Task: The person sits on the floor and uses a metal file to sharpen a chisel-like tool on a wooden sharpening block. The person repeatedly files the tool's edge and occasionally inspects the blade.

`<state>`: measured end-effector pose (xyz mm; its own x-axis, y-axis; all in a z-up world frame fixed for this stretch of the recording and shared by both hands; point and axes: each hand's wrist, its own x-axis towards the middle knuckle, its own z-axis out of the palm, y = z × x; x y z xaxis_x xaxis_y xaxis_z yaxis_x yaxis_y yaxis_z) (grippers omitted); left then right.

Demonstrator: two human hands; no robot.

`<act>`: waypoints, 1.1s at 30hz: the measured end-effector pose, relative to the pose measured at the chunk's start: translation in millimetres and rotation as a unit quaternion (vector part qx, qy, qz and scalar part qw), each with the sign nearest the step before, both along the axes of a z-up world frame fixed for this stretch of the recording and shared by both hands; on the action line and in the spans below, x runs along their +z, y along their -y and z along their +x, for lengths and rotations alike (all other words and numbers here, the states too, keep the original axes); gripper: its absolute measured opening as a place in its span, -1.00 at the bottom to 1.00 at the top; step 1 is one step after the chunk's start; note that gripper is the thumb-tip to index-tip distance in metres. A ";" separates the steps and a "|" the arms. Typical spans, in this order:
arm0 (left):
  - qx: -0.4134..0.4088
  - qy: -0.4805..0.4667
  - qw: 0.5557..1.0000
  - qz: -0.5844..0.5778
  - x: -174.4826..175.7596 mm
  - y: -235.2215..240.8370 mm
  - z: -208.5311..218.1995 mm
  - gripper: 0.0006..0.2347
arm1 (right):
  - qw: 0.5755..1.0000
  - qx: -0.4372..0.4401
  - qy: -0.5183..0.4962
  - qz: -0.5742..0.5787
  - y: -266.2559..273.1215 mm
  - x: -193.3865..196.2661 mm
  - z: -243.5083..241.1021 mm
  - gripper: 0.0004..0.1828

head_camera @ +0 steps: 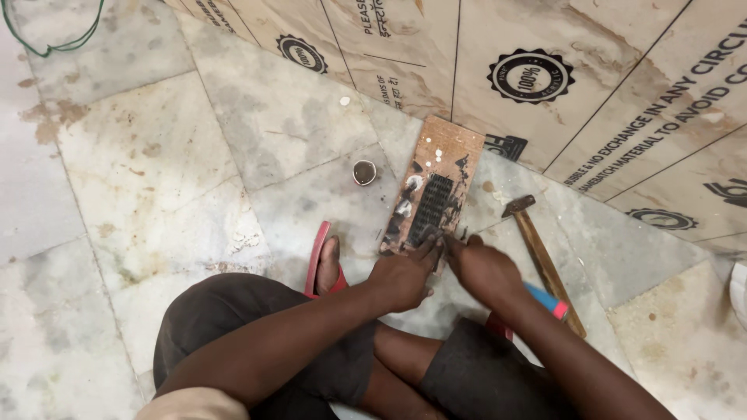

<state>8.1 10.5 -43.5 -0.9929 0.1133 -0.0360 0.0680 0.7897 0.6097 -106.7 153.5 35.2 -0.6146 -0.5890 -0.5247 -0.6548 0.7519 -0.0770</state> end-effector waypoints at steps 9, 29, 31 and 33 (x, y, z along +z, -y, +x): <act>0.015 0.126 0.990 -0.066 19.6 19.8 -64.0 -0.29 | 0.998 -0.052 0.012 -0.019 25.8 11.1 -51.4 -0.58; -0.014 -0.050 0.999 -0.002 0.1 8.8 -4.2 -0.22 | 0.999 0.014 -0.007 -0.033 -8.4 -18.0 -7.5 -0.56; 0.002 0.039 0.999 -0.016 -2.3 13.1 -26.8 -0.35 | 0.996 -0.086 0.022 -0.018 2.6 -23.6 -36.4 -0.44; 0.017 0.081 0.996 -0.016 4.0 18.3 -54.0 -0.40 | 0.995 -0.095 0.016 -0.016 13.4 -17.8 -56.5 -0.43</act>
